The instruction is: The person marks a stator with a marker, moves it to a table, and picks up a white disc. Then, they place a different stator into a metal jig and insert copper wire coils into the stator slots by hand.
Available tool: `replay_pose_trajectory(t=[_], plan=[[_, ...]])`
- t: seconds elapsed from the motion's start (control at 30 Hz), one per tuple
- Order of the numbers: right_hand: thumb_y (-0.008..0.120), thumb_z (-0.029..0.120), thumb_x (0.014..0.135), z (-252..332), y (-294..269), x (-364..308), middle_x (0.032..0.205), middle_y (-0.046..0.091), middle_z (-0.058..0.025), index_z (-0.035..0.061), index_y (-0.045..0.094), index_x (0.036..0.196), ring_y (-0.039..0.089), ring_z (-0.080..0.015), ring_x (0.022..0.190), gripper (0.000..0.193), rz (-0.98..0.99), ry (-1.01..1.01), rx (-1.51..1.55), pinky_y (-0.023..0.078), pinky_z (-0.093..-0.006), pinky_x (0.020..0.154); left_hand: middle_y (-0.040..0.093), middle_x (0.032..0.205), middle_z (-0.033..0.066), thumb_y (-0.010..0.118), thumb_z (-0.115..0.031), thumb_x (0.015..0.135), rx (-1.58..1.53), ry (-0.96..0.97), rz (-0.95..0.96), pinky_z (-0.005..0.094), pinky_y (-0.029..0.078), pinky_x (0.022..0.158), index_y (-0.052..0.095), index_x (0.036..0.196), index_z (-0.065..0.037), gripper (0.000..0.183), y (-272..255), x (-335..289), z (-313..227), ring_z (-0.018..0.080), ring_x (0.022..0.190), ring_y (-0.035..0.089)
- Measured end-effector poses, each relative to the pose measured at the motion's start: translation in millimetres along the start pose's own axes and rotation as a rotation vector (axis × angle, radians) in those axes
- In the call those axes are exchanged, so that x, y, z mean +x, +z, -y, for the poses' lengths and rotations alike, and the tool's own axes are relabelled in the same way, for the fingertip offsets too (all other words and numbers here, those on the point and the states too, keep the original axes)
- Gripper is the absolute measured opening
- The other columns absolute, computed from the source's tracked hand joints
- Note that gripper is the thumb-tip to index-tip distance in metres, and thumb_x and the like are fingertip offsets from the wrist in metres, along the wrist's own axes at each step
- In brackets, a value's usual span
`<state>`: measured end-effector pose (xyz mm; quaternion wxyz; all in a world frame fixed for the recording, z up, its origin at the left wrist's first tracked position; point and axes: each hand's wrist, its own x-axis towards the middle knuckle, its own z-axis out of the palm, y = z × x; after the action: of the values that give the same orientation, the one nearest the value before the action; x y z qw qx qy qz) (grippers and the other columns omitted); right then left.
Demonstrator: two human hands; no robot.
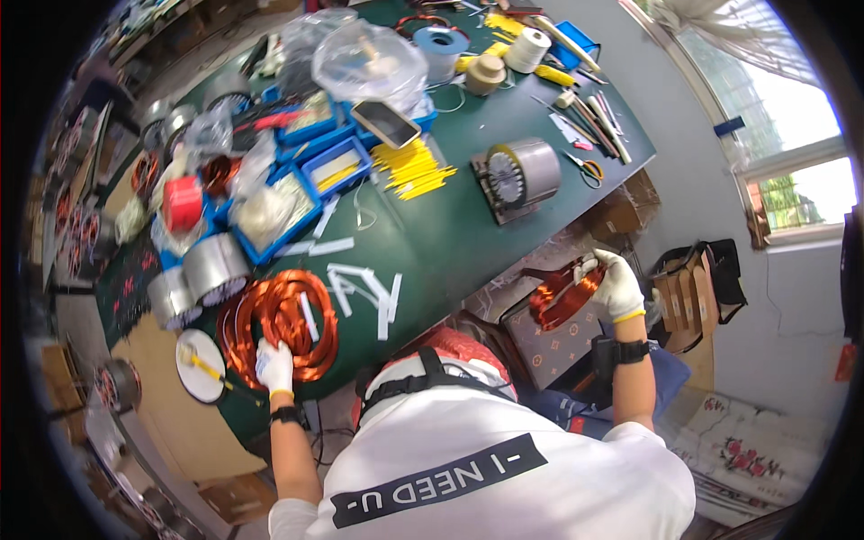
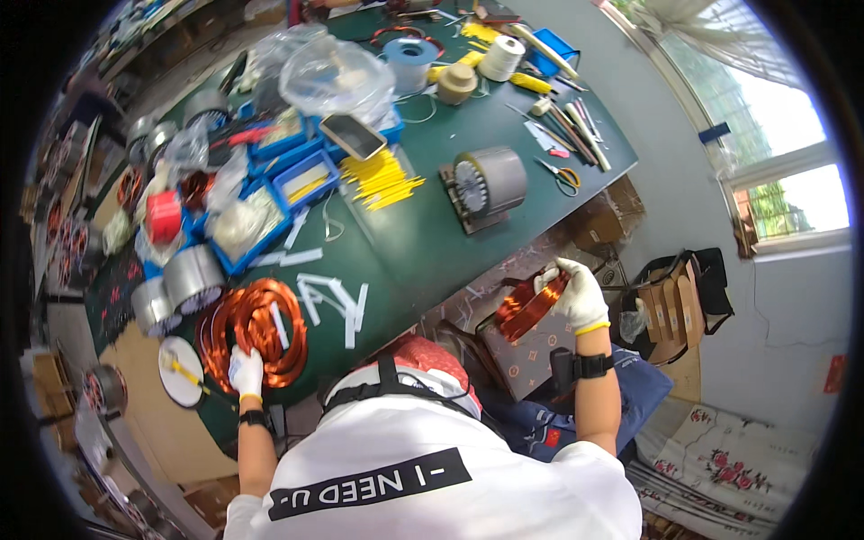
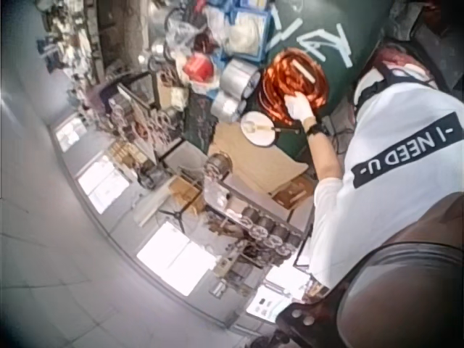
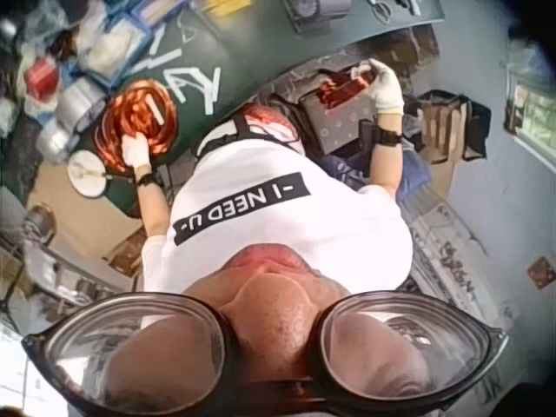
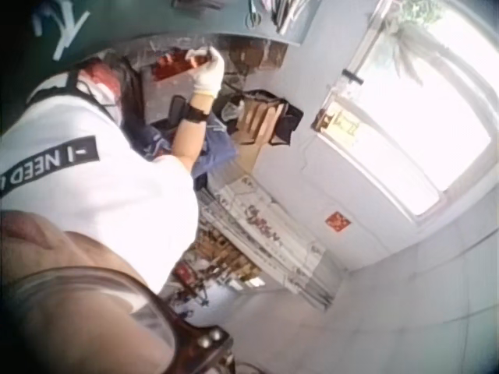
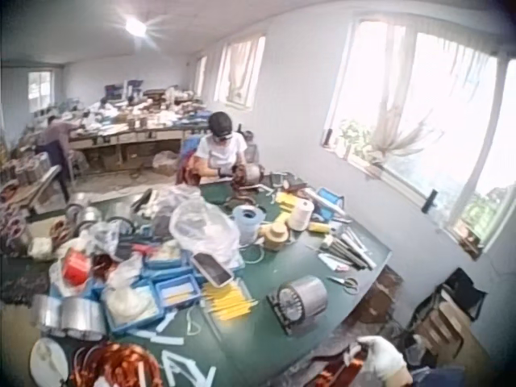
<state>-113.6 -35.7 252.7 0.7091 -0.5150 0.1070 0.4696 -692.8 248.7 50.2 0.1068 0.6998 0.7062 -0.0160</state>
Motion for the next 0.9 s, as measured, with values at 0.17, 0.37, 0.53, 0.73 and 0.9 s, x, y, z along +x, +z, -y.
replay_pose_trajectory(t=[0.17,0.37,0.53,0.73,0.9], plan=[[0.060,0.017,0.089,50,-4,66,0.077,0.059,-0.0051,0.0040,0.056,0.096,0.058,-0.0148,0.067,0.015,-0.058,-0.291,-0.539,0.048,-0.0329,0.069,0.064,0.110,0.0266,0.057,-0.029,0.088,0.066,-0.074,0.093,0.0494,0.049,0.087,0.050,0.126,0.001,0.049,-9,1,-5,0.0428,0.101,0.062],[0.066,0.022,0.084,20,-144,217,0.109,0.065,-0.0217,0.0039,0.056,0.124,0.059,-0.0391,0.107,0.045,-0.101,-0.629,-1.888,0.046,-0.0437,0.092,0.059,0.117,0.0244,0.058,-0.039,0.087,0.186,-0.260,0.113,0.0493,0.049,0.087,0.058,0.121,-0.003,0.049,-36,-7,-51,0.0412,0.103,0.061],[0.066,0.014,0.077,54,-124,297,0.101,0.068,-0.0200,0.0077,0.067,0.109,0.064,-0.0376,0.097,0.033,0.269,-0.469,-2.282,0.049,-0.0442,0.086,0.063,0.109,0.0230,0.055,-0.046,0.088,0.311,-0.315,0.155,0.0498,0.051,0.085,0.062,0.112,-0.002,0.050,-28,-18,-25,0.0398,0.100,0.063],[0.069,0.010,0.072,116,-138,361,0.090,0.068,-0.0191,0.0133,0.065,0.116,0.063,-0.0370,0.091,0.044,-0.099,-0.816,-2.267,0.048,-0.0455,0.085,0.069,0.096,0.0246,0.052,-0.045,0.088,0.281,-0.311,0.206,0.0514,0.054,0.077,0.069,0.092,-0.001,0.047,-28,-1,-47,0.0404,0.089,0.067],[0.062,0.013,0.082,47,-169,300,0.097,0.064,-0.0207,0.0121,0.053,0.131,0.061,-0.0387,0.090,0.049,-0.499,-0.734,-2.186,0.047,-0.0486,0.082,0.069,0.092,0.0241,0.054,-0.034,0.084,0.194,-0.364,0.223,0.0498,0.054,0.077,0.069,0.092,-0.002,0.036,-42,-6,-48,0.0401,0.087,0.068]])
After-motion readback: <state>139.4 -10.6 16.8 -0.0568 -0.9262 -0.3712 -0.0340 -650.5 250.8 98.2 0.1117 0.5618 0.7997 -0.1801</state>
